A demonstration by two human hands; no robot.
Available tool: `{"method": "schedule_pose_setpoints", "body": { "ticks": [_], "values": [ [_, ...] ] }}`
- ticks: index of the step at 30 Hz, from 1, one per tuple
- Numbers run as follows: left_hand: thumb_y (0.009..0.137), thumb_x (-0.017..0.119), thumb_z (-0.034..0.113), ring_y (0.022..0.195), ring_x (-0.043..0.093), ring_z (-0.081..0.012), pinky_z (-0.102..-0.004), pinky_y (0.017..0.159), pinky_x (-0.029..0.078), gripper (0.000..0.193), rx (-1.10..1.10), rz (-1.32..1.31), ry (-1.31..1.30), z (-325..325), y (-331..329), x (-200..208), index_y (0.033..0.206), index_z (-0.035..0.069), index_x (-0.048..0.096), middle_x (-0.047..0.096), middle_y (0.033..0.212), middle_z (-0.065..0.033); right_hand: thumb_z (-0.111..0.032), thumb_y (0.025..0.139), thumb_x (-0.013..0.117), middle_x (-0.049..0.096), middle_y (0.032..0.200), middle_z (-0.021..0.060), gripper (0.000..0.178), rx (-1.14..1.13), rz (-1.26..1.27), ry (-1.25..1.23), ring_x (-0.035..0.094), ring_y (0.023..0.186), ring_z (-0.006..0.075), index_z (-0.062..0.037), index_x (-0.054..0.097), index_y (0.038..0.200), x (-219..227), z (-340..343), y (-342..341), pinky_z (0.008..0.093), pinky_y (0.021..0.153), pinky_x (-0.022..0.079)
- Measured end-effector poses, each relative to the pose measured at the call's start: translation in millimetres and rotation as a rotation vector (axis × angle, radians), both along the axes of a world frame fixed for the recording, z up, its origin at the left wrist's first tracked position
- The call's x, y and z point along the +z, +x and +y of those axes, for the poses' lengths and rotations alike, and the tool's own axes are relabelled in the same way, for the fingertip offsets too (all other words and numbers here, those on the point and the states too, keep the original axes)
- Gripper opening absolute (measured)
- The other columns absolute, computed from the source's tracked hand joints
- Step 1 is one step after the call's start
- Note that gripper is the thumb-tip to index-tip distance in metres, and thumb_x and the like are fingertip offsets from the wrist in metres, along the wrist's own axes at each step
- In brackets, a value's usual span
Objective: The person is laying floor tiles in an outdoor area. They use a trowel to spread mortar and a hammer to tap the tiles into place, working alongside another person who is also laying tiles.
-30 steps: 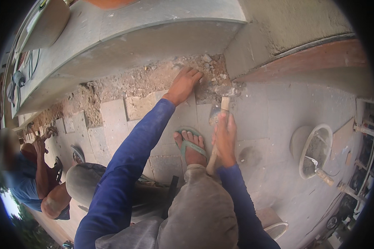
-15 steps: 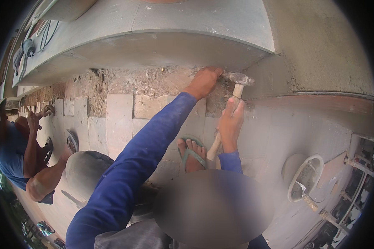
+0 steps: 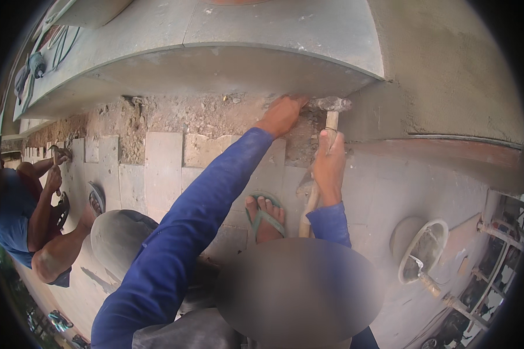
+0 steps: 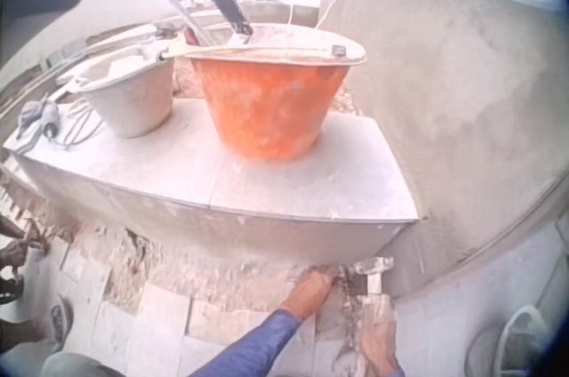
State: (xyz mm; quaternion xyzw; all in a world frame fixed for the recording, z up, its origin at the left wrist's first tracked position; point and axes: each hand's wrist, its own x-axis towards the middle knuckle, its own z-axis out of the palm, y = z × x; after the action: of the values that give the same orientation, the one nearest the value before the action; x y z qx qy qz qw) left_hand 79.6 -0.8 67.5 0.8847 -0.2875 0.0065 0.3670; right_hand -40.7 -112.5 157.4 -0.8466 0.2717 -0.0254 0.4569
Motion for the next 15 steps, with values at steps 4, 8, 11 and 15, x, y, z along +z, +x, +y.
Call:
{"method": "schedule_pose_setpoints", "body": {
  "ticks": [4,8,11,15],
  "values": [
    [0.083,0.055,-0.002,0.103,0.065,-0.0409,-0.0491,0.089,0.051,0.034,-0.018,0.025,-0.023,2,-12,7,0.115,0.002,0.063,0.069,0.109,-0.0211,-0.044,0.106,0.045,0.061,0.084,0.0222,0.048,-0.135,0.003,0.130,0.063,0.068,0.0362,0.0025,0.046,0.117,7,3,-21,0.0468,0.066,0.049],
    [0.083,0.058,-0.001,0.102,0.065,-0.0413,-0.0491,0.089,0.051,0.030,-0.022,0.028,0.055,12,-12,-3,0.112,0.004,0.063,0.068,0.108,-0.0196,-0.041,0.105,0.048,0.064,0.080,0.0248,0.046,0.074,-0.010,-0.138,0.064,0.066,0.0431,0.0025,0.048,0.119,-9,-14,-28,0.0476,0.062,0.048],
    [0.089,0.060,0.006,0.097,0.064,-0.0435,-0.0493,0.084,0.051,0.021,0.134,0.075,0.093,54,-9,-14,0.110,0.004,0.063,0.067,0.104,-0.0199,-0.035,0.102,0.056,0.065,0.076,0.0238,0.041,0.066,-0.087,-0.190,0.066,0.071,0.0440,0.0016,0.052,0.121,7,-7,-56,0.0467,0.063,0.049],
    [0.088,0.063,0.002,0.095,0.063,-0.0420,-0.0485,0.081,0.050,0.024,0.210,0.031,0.011,86,-8,14,0.112,0.005,0.066,0.064,0.101,-0.0207,-0.028,0.097,0.065,0.067,0.078,0.0206,0.033,0.008,0.038,-0.248,0.068,0.072,0.0408,-0.0021,0.058,0.114,21,-39,-126,0.0445,0.064,0.050]
  ]
}}
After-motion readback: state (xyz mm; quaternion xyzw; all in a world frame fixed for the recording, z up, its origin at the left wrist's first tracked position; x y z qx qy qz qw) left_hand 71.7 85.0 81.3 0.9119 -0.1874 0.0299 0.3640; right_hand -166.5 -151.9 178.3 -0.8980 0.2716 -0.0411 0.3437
